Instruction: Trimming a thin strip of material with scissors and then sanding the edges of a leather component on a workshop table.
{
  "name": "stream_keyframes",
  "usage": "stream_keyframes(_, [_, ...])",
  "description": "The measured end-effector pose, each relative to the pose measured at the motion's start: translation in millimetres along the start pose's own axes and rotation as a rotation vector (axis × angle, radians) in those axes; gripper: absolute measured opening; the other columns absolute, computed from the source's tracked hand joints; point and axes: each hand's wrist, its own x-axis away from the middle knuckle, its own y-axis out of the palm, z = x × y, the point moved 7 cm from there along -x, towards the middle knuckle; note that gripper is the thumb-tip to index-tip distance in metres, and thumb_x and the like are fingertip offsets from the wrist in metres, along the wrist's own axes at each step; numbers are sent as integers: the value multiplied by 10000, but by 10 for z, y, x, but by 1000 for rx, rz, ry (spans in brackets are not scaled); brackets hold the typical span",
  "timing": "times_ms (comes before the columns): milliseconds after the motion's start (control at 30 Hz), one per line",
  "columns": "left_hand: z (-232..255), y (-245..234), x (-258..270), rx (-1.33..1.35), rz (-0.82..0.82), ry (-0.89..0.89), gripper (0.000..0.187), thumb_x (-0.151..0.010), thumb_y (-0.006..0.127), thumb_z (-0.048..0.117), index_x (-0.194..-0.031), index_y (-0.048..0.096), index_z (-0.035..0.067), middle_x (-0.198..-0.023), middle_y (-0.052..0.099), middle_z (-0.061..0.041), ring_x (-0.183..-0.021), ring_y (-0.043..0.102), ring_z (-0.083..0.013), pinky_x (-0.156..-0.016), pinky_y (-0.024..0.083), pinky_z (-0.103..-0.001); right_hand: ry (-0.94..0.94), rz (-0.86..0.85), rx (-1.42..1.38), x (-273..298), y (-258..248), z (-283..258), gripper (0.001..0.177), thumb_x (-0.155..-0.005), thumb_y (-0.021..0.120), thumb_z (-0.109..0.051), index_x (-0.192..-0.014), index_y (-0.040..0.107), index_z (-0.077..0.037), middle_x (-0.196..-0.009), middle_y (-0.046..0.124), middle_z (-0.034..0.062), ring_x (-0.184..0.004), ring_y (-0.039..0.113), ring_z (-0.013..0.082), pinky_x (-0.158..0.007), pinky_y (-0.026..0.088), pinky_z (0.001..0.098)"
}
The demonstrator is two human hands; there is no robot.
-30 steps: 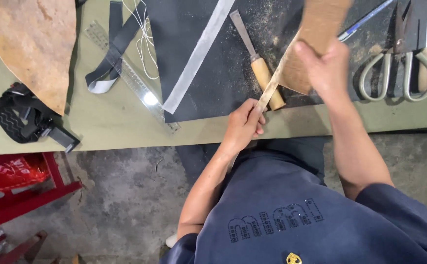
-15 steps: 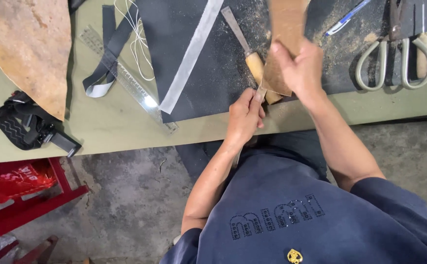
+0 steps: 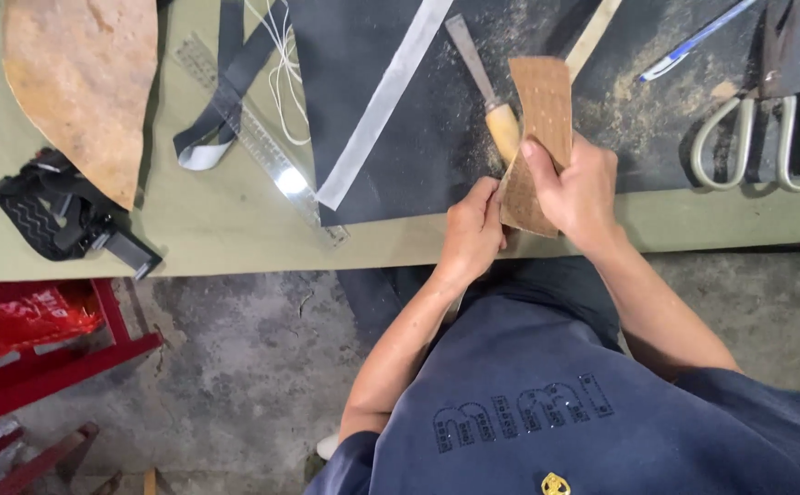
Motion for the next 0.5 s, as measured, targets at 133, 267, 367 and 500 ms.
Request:
stream_keyframes(133, [8,18,-15,39,-15,22,180,-1050,385,53,-912,491,100,-666,575,-54,-579,545,-153,-596,457,-321,-145,92,241,-227,160,96,397,-1081,641,-377,-865,636,-45,-640,592,103,-514,559,339,-505,404,446])
stream_keyframes(267, [-16,33,11,29,21,-58,184,-1078,438,179,-930,523,109,-670,630,-5,-510,516,-122,-562,473,-303,-221,230,149,-289,64,-34,367,-1153,610,-274,-853,620,-62,-628,505,4,-472,449,139,-400,340,304])
stream_keyframes(367, [-10,-22,-5,49,31,-38,167,-1069,434,159,-945,537,113,-600,590,-36,-490,535,-139,-543,471,-311,-221,233,179,-53,16,-146,337,-1130,585,-309,-917,635,-53,-665,561,75,-524,516,269,-477,374,396])
stream_keyframes(500, [-37,22,15,51,19,13,195,-1086,439,212,-925,499,122,-674,600,-6,-521,510,-115,-567,483,-293,-362,290,327,-308,137,-248,347,-1167,534,-287,-999,736,-61,-616,563,-12,-446,498,127,-387,339,281])
